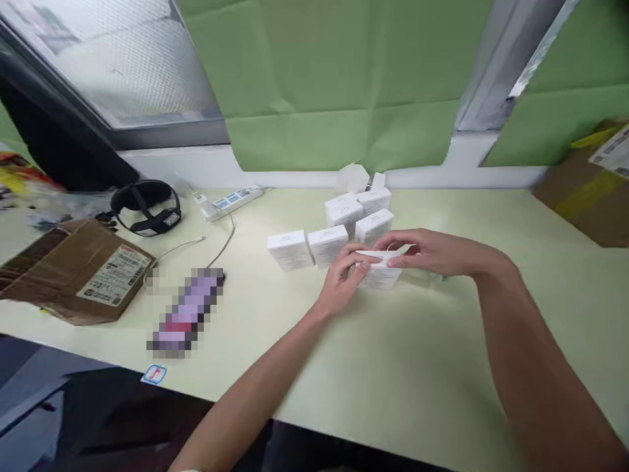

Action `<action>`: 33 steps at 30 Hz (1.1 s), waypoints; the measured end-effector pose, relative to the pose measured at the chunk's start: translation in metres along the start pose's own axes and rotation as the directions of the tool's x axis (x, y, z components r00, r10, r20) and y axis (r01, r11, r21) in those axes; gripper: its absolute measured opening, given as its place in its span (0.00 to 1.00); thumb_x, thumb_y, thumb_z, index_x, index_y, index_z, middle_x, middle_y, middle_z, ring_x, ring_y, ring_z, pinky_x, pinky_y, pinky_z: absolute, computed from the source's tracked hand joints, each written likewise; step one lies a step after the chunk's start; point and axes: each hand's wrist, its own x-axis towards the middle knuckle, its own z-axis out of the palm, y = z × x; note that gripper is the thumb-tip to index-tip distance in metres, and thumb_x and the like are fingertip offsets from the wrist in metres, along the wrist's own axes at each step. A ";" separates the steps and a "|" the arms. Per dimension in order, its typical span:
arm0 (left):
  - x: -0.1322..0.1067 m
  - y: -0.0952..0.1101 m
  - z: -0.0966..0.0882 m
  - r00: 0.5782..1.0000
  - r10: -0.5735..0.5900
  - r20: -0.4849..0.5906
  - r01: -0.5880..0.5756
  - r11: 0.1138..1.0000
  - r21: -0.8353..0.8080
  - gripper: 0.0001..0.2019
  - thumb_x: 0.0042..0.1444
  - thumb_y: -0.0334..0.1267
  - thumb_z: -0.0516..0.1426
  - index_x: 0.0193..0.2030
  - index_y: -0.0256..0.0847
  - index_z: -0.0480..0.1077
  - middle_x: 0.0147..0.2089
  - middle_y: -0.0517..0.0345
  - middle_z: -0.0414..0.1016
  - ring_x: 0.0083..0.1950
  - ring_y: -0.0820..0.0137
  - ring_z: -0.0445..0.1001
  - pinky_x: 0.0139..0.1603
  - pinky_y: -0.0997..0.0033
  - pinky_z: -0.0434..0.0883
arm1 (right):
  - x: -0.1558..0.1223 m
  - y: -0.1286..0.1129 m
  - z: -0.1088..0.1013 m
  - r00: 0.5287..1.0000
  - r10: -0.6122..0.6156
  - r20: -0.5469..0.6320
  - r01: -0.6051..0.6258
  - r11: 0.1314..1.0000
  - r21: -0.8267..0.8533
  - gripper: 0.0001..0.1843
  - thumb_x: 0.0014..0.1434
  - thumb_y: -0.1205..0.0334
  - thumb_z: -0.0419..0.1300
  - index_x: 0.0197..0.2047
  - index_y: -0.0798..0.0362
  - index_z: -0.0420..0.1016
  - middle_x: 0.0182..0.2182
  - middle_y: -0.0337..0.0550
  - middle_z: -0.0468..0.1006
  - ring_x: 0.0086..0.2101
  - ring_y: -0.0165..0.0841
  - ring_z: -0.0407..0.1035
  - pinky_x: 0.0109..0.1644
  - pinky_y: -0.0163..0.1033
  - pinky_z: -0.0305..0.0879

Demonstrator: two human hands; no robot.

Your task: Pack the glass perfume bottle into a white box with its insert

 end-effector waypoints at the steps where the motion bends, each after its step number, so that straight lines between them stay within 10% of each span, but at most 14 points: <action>1: 0.000 -0.001 0.000 1.000 0.011 -0.006 -0.011 1.000 0.012 0.11 0.69 0.43 0.56 0.43 0.46 0.80 0.54 0.52 0.70 0.60 0.65 0.68 0.61 0.65 0.64 | 0.001 0.000 0.000 1.000 -0.001 -0.001 0.001 1.000 0.004 0.16 0.66 0.42 0.56 0.53 0.34 0.74 0.56 0.35 0.76 0.50 0.43 0.72 0.47 0.47 0.70; 11: -0.004 0.008 0.016 0.967 -0.242 -0.075 0.235 0.968 -0.087 0.13 0.69 0.44 0.52 0.57 0.45 0.67 0.58 0.53 0.72 0.57 0.63 0.70 0.55 0.66 0.67 | 0.001 0.003 0.001 0.998 0.067 0.014 -0.068 0.996 0.057 0.22 0.62 0.41 0.59 0.57 0.35 0.72 0.61 0.38 0.73 0.54 0.45 0.70 0.51 0.46 0.68; 33: -0.006 0.008 0.015 0.919 -0.394 -0.024 0.387 0.911 -0.141 0.16 0.69 0.45 0.50 0.59 0.47 0.66 0.60 0.54 0.73 0.59 0.59 0.69 0.56 0.62 0.66 | 0.011 0.006 0.007 0.990 0.137 0.042 -0.141 0.984 0.112 0.29 0.59 0.32 0.58 0.58 0.35 0.71 0.61 0.41 0.73 0.53 0.45 0.72 0.52 0.48 0.71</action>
